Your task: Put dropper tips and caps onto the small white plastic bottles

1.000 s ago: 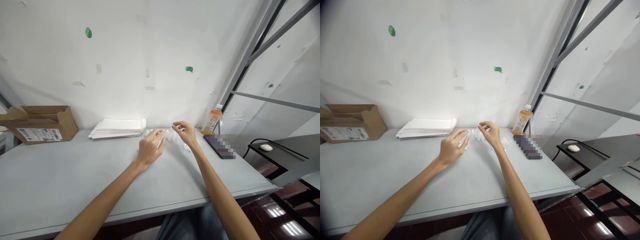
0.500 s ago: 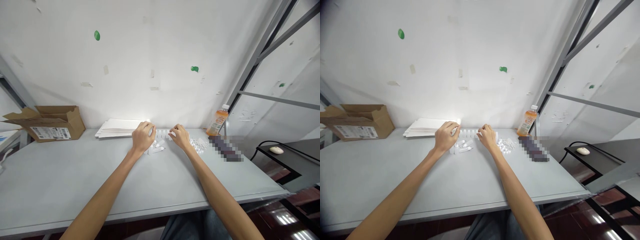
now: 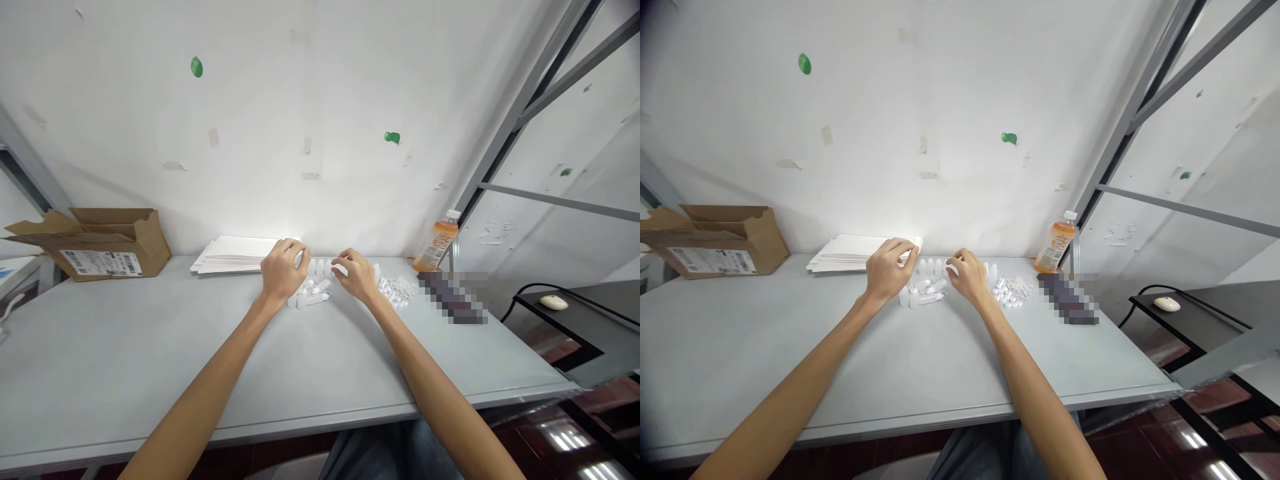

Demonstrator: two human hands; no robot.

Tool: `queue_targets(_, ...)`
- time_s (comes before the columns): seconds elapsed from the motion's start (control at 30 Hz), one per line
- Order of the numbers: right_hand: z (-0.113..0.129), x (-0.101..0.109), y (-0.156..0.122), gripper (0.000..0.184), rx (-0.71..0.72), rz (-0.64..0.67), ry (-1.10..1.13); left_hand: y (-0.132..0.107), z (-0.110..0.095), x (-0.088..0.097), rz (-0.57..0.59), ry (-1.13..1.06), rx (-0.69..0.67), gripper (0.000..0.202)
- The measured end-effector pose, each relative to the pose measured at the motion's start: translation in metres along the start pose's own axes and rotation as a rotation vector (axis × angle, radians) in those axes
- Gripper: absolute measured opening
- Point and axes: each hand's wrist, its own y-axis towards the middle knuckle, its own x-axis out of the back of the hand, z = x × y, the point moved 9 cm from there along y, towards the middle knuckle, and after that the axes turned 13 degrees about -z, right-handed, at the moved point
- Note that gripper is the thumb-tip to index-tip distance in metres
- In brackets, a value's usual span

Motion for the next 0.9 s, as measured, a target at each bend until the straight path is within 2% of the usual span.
queue_targets(0.13, 0.032, -0.021, -0.013, 0.032, 0.153, 0.265, 0.027, 0.002, 0.002, 0.002, -0.014, 0.003, 0.005, 0.019)
queue_targets(0.2, 0.038, -0.032, -0.02, 0.038, 0.184, 0.383, 0.018, 0.003, 0.002, 0.002, -0.018, 0.006, 0.005, 0.019)
queue_targets(0.3, 0.036, -0.04, -0.023, 0.04, 0.171, 0.446, 0.007, 0.003, 0.002, 0.002, -0.017, 0.008, 0.006, 0.019)
queue_targets(0.63, 0.026, -0.031, -0.025, 0.032, 0.097, 0.42, 0.051, 0.0, -0.002, 0.002, -0.041, -0.004, -0.025, 0.021)
queue_targets(0.77, 0.014, -0.021, -0.021, 0.025, 0.016, 0.326, 0.162, 0.002, -0.013, 0.012, -0.089, -0.034, -0.054, 0.023)
queue_targets(0.9, 0.0, -0.005, -0.017, 0.02, -0.086, 0.179, 0.348, -0.001, -0.035, 0.024, -0.128, -0.105, -0.101, 0.023)
